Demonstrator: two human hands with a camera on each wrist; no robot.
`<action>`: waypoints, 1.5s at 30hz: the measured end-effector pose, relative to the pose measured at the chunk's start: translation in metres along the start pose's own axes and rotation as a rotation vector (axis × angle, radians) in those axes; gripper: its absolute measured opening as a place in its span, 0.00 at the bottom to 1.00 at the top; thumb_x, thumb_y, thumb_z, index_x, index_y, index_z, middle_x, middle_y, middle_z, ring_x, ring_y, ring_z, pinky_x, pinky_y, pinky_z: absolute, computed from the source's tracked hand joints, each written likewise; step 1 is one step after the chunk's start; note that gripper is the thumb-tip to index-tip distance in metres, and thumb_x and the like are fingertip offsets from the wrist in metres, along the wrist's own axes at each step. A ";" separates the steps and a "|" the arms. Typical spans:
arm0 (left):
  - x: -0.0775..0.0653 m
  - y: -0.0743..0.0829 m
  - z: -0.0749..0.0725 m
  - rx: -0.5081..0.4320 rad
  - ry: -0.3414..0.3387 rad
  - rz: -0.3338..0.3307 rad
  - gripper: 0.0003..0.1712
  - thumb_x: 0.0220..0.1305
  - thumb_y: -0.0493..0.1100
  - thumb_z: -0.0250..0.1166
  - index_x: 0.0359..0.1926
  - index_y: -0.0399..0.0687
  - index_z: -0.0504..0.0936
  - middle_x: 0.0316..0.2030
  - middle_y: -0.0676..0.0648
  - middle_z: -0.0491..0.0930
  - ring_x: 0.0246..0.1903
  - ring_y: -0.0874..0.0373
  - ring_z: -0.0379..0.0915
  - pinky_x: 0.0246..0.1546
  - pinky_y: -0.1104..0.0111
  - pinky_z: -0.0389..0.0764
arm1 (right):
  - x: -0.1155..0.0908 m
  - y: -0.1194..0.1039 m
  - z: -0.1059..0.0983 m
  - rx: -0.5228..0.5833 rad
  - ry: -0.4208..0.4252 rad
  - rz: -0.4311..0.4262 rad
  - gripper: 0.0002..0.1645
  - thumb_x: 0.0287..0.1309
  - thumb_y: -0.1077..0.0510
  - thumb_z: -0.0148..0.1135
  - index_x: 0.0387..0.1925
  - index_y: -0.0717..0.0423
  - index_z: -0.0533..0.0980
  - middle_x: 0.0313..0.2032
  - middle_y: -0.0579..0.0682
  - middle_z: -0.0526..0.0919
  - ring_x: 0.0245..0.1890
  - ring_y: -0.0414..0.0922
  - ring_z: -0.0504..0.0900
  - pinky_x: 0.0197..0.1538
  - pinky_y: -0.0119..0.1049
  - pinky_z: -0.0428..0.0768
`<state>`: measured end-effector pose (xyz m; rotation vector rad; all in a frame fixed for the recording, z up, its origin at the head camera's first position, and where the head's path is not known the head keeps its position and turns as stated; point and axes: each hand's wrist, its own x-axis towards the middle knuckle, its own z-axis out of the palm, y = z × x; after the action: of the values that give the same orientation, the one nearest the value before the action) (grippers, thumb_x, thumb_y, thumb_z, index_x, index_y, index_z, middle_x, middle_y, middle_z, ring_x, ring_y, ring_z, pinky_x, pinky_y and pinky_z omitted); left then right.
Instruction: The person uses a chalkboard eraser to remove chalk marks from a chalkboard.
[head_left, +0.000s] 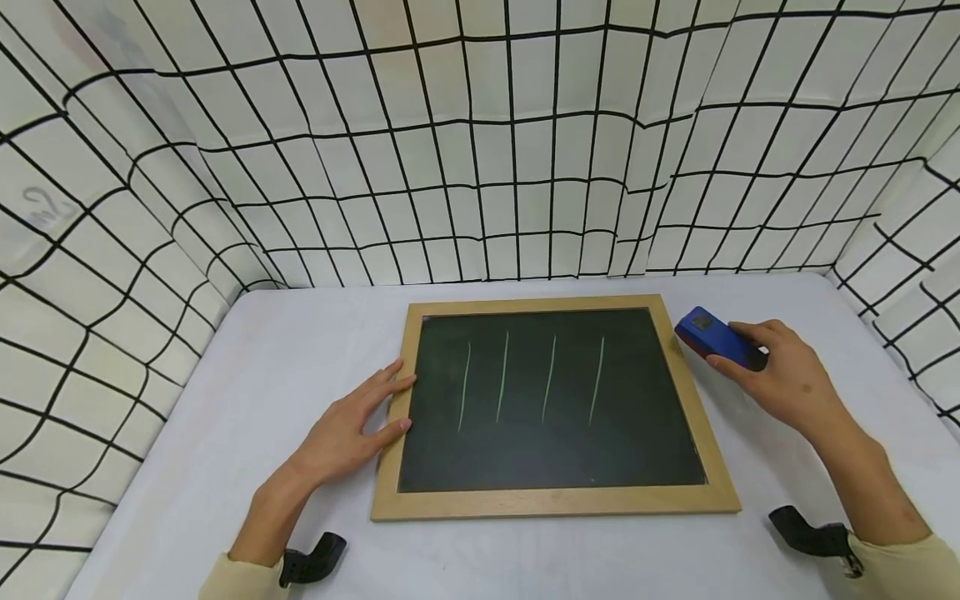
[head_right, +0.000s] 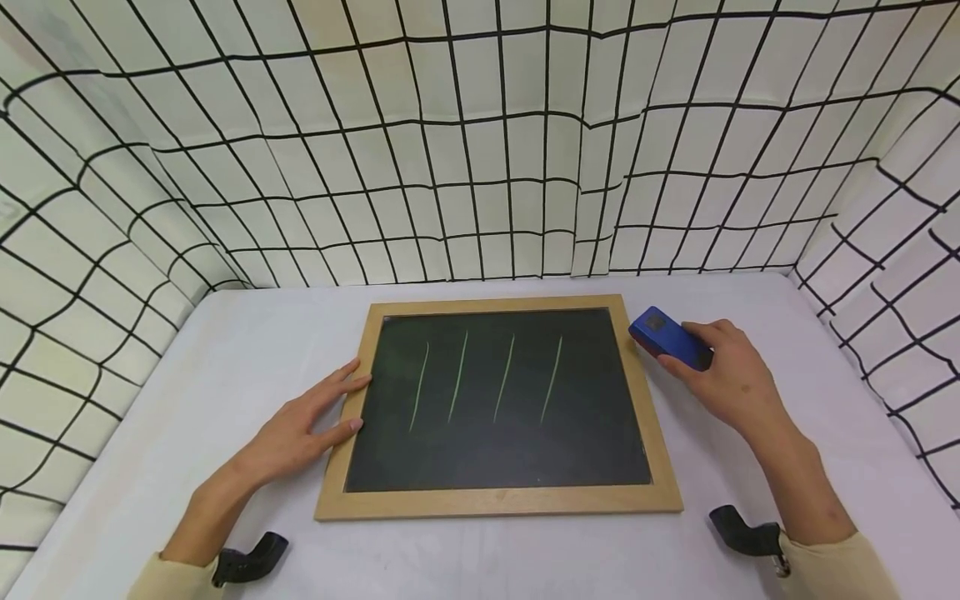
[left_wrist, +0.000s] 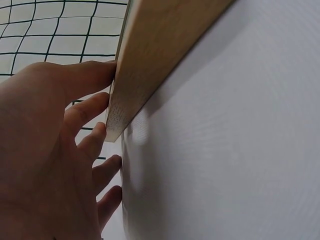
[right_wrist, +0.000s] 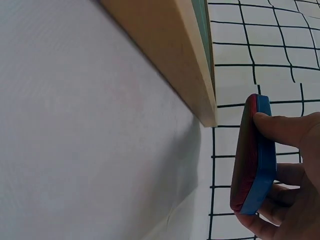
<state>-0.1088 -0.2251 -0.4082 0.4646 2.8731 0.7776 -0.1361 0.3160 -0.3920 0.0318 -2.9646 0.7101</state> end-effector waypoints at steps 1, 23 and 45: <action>0.000 0.000 0.000 0.000 0.001 0.000 0.37 0.71 0.52 0.67 0.77 0.57 0.69 0.83 0.45 0.55 0.80 0.39 0.54 0.74 0.35 0.63 | 0.001 -0.003 0.001 0.001 0.001 -0.008 0.43 0.67 0.44 0.69 0.68 0.72 0.69 0.58 0.74 0.73 0.56 0.72 0.73 0.56 0.72 0.77; -0.002 0.000 -0.002 0.009 0.017 0.008 0.36 0.72 0.54 0.66 0.77 0.57 0.68 0.83 0.45 0.56 0.80 0.38 0.54 0.74 0.36 0.64 | 0.011 -0.053 0.015 0.036 -0.061 -0.125 0.40 0.67 0.47 0.69 0.69 0.71 0.70 0.57 0.70 0.76 0.57 0.68 0.77 0.58 0.67 0.79; -0.002 0.003 -0.001 -0.002 0.028 0.007 0.36 0.71 0.55 0.67 0.77 0.57 0.70 0.82 0.44 0.57 0.80 0.38 0.56 0.73 0.35 0.65 | 0.027 -0.074 0.024 -0.009 -0.152 -0.152 0.43 0.67 0.48 0.70 0.71 0.72 0.67 0.61 0.73 0.73 0.58 0.68 0.77 0.58 0.65 0.80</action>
<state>-0.1068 -0.2236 -0.4052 0.4668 2.8972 0.7945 -0.1615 0.2395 -0.3774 0.3210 -3.0646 0.7038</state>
